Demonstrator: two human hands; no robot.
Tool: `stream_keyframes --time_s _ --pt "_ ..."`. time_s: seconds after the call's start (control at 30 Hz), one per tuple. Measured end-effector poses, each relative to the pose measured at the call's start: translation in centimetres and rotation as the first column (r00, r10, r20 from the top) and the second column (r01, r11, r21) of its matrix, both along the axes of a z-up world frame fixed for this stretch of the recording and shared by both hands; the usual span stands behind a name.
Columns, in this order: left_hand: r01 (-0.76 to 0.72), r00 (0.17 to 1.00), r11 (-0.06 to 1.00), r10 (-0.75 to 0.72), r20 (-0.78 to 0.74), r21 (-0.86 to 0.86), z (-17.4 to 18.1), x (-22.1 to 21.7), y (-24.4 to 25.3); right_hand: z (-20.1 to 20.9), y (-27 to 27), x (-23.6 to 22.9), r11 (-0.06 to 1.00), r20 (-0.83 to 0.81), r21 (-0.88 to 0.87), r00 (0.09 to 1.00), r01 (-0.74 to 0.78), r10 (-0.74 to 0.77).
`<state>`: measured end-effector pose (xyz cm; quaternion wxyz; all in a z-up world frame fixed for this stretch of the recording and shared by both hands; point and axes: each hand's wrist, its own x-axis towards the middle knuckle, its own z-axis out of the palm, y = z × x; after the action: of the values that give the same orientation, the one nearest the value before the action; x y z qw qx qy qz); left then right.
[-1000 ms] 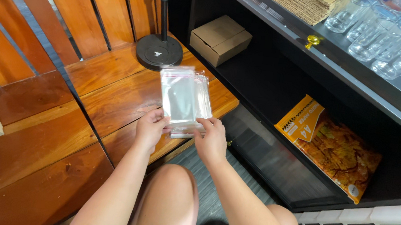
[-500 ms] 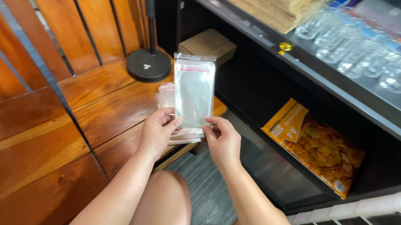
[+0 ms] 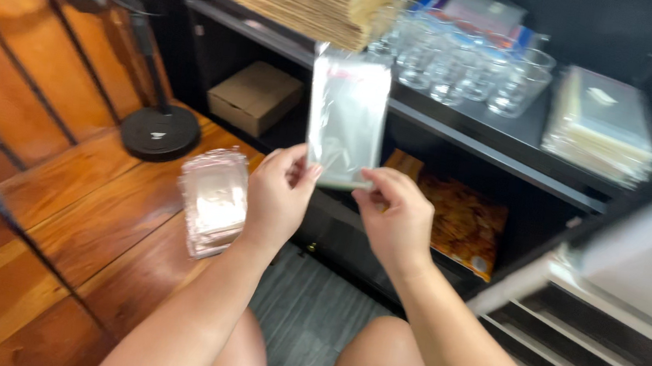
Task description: The person repeatedly picks up stacks of clear plastic containers from a wooden bench and places them onto a nearby shelf. The action is repeated multiple times, moving the containers from the bench to the shelf.
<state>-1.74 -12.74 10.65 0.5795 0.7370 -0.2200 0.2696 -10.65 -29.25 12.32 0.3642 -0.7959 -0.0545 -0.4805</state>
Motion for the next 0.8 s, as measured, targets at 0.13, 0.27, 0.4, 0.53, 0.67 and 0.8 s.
stream_keyframes --time_s 0.13,0.27,0.4,0.53,0.67,0.8 --pt "0.143 0.99 0.99 -0.143 0.02 -0.002 5.9 -3.1 -4.3 2.9 -4.5 -2.3 0.996 0.024 0.006 0.995 0.094 -0.094" --pt "0.273 0.958 0.962 -0.27 0.098 -0.015 9.0 -4.0 -9.0 5.7 -9.0 -4.5 0.976 0.074 -0.048 0.976 0.211 -0.207" --pt "0.336 0.923 0.941 -0.324 0.209 -0.024 10.9 -4.0 -14.3 8.8 -12.6 -6.6 0.953 0.112 -0.09 0.954 0.29 -0.28" --pt "0.362 0.902 0.932 -0.354 0.246 0.011 12.4 -3.6 -19.0 10.5 -16.3 -8.0 0.928 0.046 -0.066 0.93 0.367 -0.365" --pt "0.406 0.906 0.914 -0.406 0.123 0.023 13.3 -3.2 -23.7 12.1 -19.3 -8.7 0.885 0.044 -0.095 0.89 0.455 -0.453" --pt "0.395 0.918 0.915 -0.396 -0.001 0.087 13.4 -1.8 -28.7 12.4 -23.5 -7.7 0.788 0.083 -0.2 0.812 0.582 -0.578"
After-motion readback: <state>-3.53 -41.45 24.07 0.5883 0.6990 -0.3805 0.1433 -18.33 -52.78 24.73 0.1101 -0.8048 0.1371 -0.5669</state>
